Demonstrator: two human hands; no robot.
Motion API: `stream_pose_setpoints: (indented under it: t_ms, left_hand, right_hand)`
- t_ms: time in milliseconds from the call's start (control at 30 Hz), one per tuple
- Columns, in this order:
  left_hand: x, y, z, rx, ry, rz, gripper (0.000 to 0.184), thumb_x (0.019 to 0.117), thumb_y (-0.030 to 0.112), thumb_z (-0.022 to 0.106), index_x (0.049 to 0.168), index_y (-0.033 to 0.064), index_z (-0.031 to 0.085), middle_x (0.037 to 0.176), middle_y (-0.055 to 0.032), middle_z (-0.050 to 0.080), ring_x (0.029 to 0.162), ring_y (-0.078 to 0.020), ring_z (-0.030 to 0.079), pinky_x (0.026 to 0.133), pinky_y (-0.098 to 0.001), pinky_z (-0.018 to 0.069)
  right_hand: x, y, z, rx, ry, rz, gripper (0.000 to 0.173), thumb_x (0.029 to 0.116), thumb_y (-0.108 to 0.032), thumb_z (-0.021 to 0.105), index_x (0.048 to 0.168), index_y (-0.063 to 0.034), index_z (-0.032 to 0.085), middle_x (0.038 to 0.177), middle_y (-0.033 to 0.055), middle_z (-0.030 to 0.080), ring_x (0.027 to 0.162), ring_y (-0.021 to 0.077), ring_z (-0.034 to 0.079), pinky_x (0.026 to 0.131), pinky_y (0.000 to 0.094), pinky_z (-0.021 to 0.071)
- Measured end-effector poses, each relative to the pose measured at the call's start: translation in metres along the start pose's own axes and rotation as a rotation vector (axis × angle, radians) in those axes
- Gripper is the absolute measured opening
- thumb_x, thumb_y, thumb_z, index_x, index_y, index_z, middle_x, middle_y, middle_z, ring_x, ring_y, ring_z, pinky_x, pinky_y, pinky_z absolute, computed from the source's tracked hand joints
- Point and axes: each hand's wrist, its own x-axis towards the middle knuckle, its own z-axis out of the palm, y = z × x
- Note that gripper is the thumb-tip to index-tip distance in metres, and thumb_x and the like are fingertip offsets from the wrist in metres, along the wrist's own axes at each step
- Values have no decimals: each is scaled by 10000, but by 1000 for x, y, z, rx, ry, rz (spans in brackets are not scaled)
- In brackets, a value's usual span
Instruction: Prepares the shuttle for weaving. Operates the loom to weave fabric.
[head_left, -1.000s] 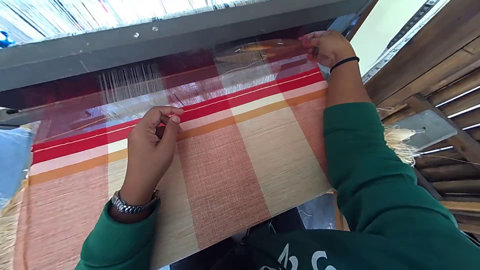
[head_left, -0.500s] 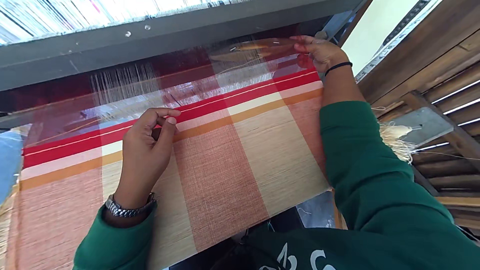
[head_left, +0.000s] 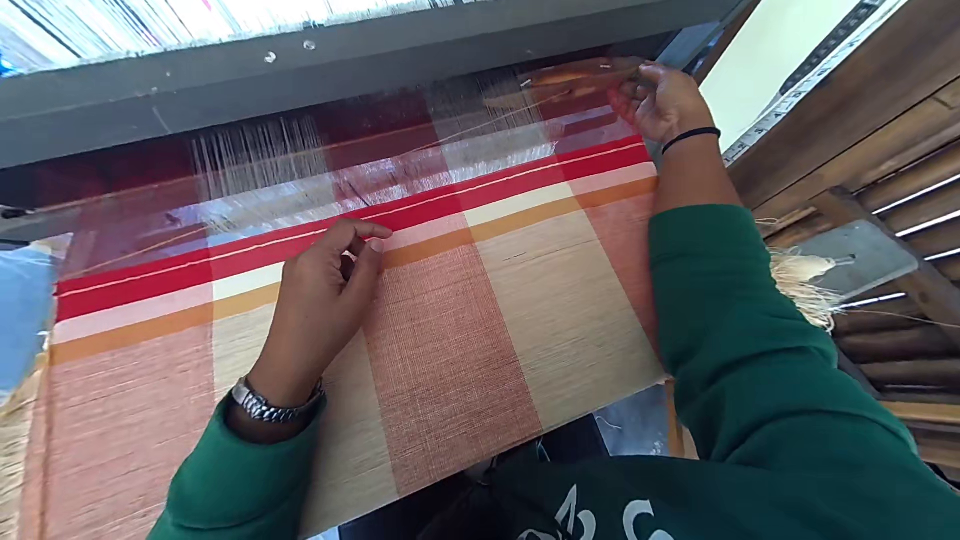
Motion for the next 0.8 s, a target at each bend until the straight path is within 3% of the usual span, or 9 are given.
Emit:
stream_pose_setpoints:
  t_ms: [67,200,333,567,700,800]
  left_hand:
    - [0,0,1,12,-13,10,256,1078,301,487,1183,161,674,798,23,642,546,-73,542,472,-253,454]
    - [0,0,1,55,-52,48,256,1069,307,505,1188,157,676,894,24,666,637,-68,575,551,-264,490]
    - [-1,-2,3,122,-69,94,268,1058,303,505,1194,152,681,926,15,647,718,-83,587,636,-300,513]
    - [-2,-1,3,167,-85,108,280,1060,316,509,1208,146,675,950,-3,647,760,-117,612,669,-357,534]
    - [-2,-2,3,162,-85,107,284,1058,323,506,1212,152,672,941,1,642,746,-116,602,658,-352,526]
    - [-1,-2,3,163,-89,106,283,1059,326,503,1208,157,674,957,0,645,756,-116,606,666,-356,531]
  right_hand:
    - [-4,-2,3,-37,16,17,374,1101,-304,462,1397,-77,431,1049,99,691,821,187,721,758,317,621]
    - [-1,0,2,-146,11,13,412,1064,-442,525,1305,-107,529,966,17,681,757,110,676,708,255,583]
    - [-3,1,4,-211,3,-1,364,1040,-432,582,1233,-124,578,917,-12,674,754,88,663,706,240,569]
    - [-4,4,9,-321,-20,-46,318,1048,-395,574,1201,-118,605,897,-36,667,744,72,654,692,239,566]
    - [4,-1,6,-284,188,-44,277,1029,-406,535,1084,-148,619,768,-34,622,614,81,602,595,253,539]
    - [0,-2,-11,-207,440,-147,474,1089,-486,333,1183,-104,596,816,28,562,617,142,555,591,329,526]
